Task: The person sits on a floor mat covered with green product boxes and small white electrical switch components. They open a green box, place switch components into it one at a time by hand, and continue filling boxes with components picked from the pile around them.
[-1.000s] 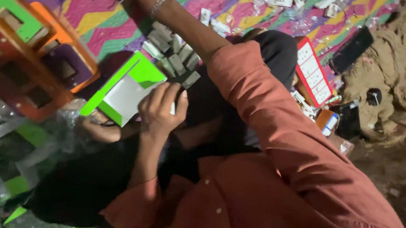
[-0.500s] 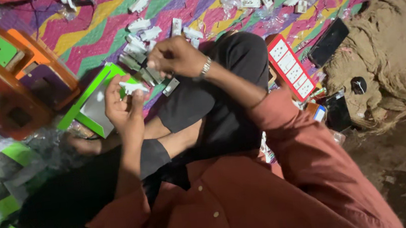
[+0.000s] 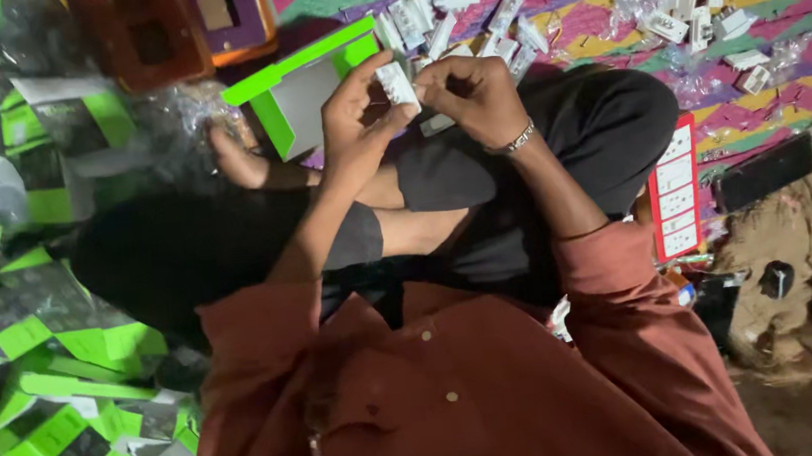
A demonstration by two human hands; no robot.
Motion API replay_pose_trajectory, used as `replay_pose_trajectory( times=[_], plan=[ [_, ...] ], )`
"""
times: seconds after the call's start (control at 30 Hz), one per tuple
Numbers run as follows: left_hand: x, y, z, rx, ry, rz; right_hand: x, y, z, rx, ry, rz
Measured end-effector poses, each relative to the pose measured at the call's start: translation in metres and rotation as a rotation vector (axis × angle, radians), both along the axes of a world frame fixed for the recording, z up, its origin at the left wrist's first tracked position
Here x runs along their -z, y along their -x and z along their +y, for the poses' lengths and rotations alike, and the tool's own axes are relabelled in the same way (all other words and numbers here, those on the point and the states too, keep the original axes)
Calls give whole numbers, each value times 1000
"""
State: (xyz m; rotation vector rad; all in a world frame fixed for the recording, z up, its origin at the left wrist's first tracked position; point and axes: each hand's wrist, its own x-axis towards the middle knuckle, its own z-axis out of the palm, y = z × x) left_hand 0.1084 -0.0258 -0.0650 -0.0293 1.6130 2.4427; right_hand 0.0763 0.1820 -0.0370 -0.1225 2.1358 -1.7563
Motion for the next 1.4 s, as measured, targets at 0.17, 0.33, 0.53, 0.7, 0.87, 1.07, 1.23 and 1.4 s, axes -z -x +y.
replay_pose_trajectory(
  times=[0.17, 0.33, 0.53, 0.7, 0.87, 1.07, 1.23, 1.4],
  plan=[
    [-6, 3, -1, -17, -1, 5, -8, -2, -2, 16, 3, 159],
    [-11, 2, 0, 34, 57, 18, -22, 1, -5, -41, -148, 349],
    [-12, 4, 0, 84, 83, 72, -39, 3, -11, -62, -188, 376],
    [-19, 5, 0, 36, 236, 213, -38, -1, -11, -101, -273, 486],
    [-33, 11, -15, -114, 349, 153, -30, -9, -6, -481, -342, 581],
    [-36, 10, -15, -30, 62, 109, -24, 9, 8, -223, -400, 421],
    [-18, 5, -2, 9, -35, 23, -32, 28, 31, 210, -467, 468],
    [-11, 2, 4, -3, 103, 33, -43, 34, 31, 358, -332, 551]
  ],
)
